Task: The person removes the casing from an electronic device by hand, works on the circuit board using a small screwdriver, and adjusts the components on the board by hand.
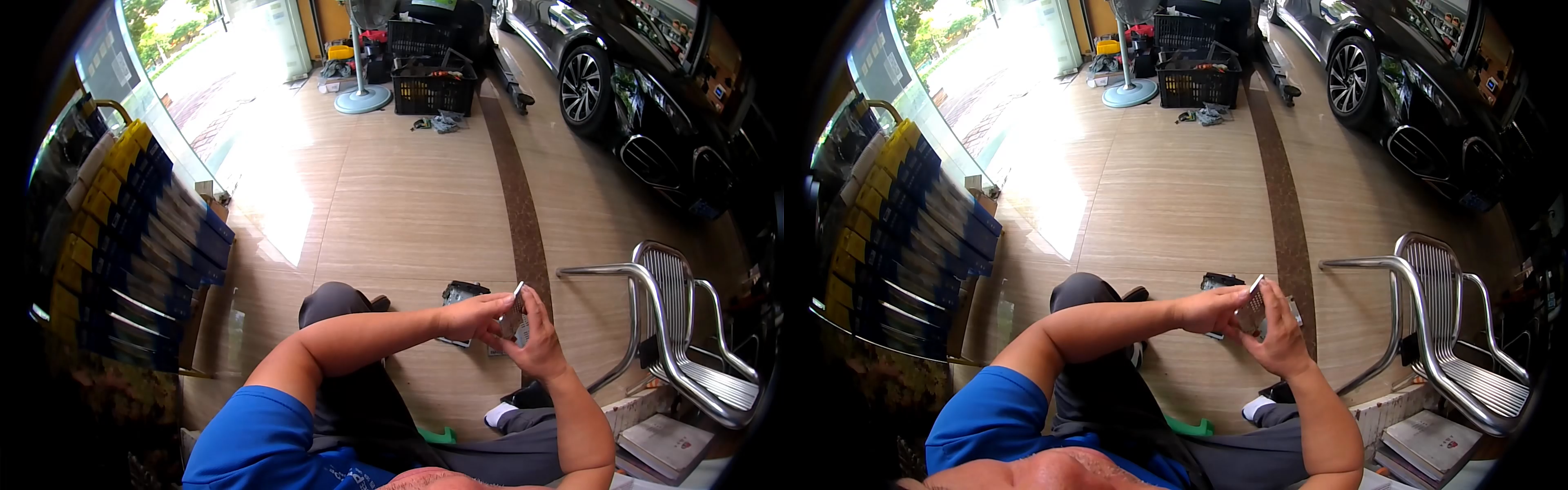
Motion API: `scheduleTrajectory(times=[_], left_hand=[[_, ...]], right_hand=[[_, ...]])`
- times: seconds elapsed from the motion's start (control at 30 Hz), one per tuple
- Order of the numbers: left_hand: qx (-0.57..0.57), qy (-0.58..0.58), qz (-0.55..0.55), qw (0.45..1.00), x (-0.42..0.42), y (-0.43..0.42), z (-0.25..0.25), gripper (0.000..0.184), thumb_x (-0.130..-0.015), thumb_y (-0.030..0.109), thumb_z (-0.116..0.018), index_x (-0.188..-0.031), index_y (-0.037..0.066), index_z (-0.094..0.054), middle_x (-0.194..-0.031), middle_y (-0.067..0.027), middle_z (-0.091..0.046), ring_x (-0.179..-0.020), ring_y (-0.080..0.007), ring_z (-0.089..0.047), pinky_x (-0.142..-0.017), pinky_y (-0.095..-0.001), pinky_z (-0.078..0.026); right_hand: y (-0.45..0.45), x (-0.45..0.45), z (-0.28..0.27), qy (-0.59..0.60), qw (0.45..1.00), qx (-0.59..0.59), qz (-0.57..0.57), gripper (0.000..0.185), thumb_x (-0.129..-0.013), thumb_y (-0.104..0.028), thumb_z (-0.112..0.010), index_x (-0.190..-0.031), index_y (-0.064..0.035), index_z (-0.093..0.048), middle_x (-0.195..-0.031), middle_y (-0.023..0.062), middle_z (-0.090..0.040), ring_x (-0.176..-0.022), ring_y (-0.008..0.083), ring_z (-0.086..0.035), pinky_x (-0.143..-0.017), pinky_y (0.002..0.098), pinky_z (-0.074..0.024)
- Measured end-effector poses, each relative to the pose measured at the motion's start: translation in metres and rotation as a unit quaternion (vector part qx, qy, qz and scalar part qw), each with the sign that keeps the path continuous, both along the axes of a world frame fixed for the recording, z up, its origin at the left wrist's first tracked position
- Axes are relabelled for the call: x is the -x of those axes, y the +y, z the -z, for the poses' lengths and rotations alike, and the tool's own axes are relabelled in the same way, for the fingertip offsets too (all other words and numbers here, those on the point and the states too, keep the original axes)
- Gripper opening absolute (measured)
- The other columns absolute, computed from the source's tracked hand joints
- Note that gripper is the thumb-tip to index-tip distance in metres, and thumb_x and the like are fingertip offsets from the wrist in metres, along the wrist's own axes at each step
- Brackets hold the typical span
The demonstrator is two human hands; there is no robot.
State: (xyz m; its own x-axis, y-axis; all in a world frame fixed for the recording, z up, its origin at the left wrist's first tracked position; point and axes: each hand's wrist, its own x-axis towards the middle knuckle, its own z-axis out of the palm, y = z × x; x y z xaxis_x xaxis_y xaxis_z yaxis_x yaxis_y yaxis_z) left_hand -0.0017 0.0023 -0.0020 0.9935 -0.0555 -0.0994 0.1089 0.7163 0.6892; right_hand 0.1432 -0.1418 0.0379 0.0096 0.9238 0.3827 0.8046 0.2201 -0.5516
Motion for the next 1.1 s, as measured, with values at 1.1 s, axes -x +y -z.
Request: scheduleTrajectory(times=[1.1], left_hand=[[-0.152,-0.028,-0.141,0.978,-0.004,-0.003,-0.007,0.08,-0.085,0.011,-0.073,-0.149,0.005,-0.026,-0.14,-0.0139,-0.041,-0.12,-0.0224,-0.052,-0.1,-0.0364,-0.045]], right_hand=[[-0.001,-0.008,0.027,0.293,0.944,0.141,0.063,0.086,-0.091,-0.056,-0.06,-0.146,0.0028,-0.03,-0.135,0.0223,-0.052,-0.114,0.0288,-0.059,-0.094,0.0392,-0.0497]])
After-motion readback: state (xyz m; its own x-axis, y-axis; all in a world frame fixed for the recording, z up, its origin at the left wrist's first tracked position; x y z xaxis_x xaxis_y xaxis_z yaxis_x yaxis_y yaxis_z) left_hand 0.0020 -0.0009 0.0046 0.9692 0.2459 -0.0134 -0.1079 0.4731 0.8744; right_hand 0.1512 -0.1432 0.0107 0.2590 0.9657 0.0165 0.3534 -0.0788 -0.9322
